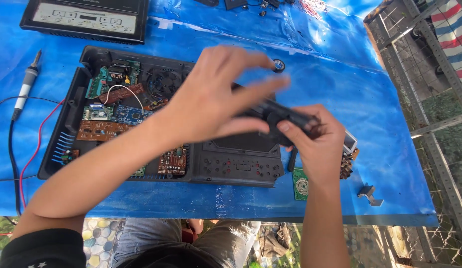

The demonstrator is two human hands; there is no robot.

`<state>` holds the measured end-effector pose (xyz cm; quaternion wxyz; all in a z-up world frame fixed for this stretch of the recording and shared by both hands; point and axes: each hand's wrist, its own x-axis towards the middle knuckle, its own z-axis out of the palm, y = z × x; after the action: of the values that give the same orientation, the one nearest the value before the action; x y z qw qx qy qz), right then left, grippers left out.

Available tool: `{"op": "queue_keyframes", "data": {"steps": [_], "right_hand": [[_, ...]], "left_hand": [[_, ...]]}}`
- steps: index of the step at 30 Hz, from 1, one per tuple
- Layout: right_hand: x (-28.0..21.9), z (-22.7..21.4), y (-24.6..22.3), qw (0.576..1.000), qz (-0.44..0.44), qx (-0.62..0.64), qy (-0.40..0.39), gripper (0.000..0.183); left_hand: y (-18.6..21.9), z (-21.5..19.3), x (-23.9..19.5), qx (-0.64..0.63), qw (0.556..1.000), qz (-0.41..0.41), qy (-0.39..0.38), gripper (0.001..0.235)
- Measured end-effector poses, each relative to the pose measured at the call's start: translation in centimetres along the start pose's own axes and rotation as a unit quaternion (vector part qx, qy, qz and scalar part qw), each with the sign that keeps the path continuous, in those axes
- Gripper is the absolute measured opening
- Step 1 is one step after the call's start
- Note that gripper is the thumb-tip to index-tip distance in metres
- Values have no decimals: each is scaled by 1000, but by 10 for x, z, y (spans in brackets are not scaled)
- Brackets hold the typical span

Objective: The person disassembles a black Panasonic induction cooktop on a blue tarp-covered table. They remove the top cover to reveal the internal circuitry, then proceed to detach a black plastic frame piece from the main body using their hands.

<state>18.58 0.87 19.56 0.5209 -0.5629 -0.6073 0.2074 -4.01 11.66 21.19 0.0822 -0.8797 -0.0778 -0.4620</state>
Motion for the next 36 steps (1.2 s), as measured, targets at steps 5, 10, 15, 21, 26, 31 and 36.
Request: {"op": "queue_keyframes", "data": {"steps": [5,10,15,21,26,31,36], "right_hand": [[-30,36,41,999,10,39,-2,13],[-53,81,98,974,51,218,-27,19],[-99,107,230,902,53,424,-57,72],[-96,133,168,961,28,276,-7,69],[-91,132,151,949,35,311,41,49],[-68,87,102,889,-82,417,169,41],[-84,42,97,863,-166,436,196,66]], "left_hand": [[46,29,-39,-8,999,-23,-25,54],[52,58,-81,-239,960,-139,-52,41],[43,81,-109,-311,929,-200,-30,43],[54,96,-100,-366,874,-317,46,27],[45,69,-73,-377,864,-332,37,19],[31,26,-60,-342,862,-359,103,21],[46,-13,-44,-379,855,-352,27,20]]}}
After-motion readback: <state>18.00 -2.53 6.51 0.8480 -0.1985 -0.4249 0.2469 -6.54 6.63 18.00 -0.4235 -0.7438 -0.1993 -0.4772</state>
